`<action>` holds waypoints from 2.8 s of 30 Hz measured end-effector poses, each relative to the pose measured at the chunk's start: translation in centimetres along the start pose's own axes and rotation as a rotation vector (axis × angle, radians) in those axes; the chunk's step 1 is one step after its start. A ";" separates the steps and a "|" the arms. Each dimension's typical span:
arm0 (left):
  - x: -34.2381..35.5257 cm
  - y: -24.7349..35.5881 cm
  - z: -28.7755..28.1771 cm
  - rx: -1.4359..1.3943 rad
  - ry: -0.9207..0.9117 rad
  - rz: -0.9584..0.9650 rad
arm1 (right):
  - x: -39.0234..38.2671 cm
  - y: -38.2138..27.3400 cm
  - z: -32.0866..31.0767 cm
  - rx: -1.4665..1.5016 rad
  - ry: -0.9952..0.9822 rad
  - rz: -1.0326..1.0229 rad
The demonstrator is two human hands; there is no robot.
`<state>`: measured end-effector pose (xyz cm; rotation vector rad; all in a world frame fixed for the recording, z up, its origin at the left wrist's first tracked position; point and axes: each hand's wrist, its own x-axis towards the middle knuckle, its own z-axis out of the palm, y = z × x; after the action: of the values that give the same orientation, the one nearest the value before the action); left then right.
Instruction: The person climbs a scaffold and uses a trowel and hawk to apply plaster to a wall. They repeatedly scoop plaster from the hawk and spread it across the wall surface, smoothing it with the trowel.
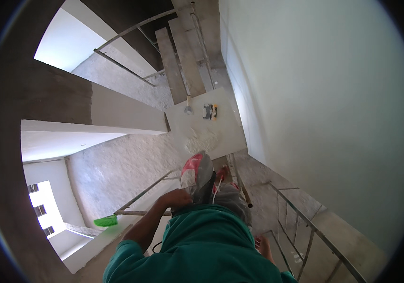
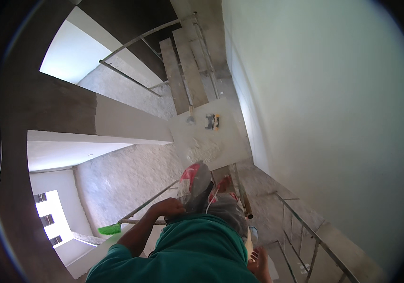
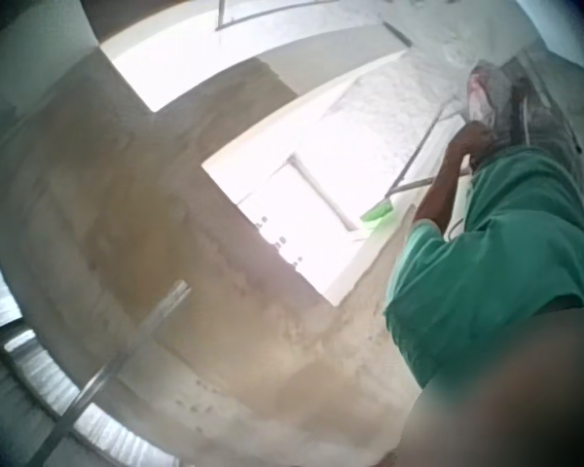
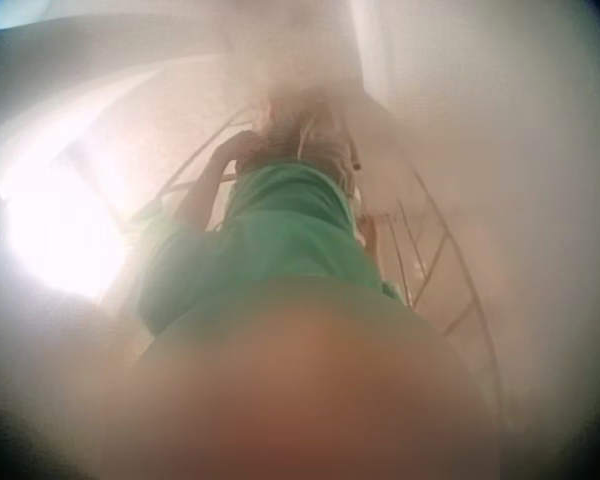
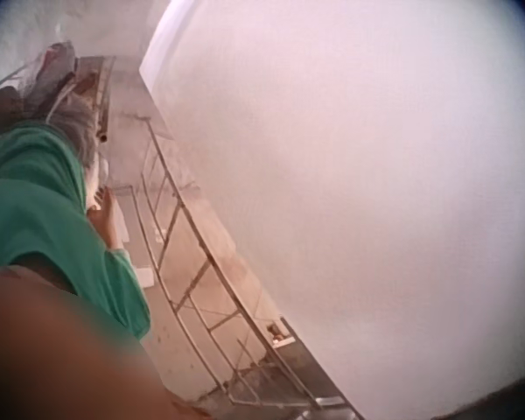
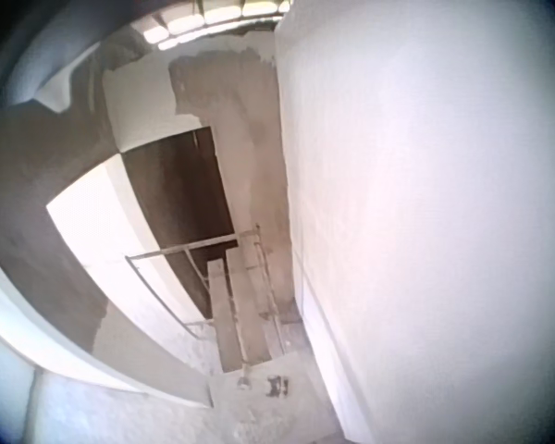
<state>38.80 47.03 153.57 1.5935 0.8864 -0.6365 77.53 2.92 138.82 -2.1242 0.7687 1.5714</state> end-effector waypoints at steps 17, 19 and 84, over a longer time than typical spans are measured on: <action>-0.6 -27.6 1.1 -0.424 0.296 -0.772 | 5.9 -11.2 1.9 -0.181 -0.170 0.022; -1.5 -30.0 -1.5 -0.525 0.250 -0.764 | 6.5 -17.7 2.8 -0.171 -0.294 -0.100; 18.3 -8.8 -131.0 -0.148 0.336 0.390 | -107.1 -103.6 114.3 1.154 -2.912 -1.902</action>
<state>33.93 179.28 160.98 1.7020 0.8092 -0.0266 34.41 173.06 205.69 1.2330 -0.9659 0.5767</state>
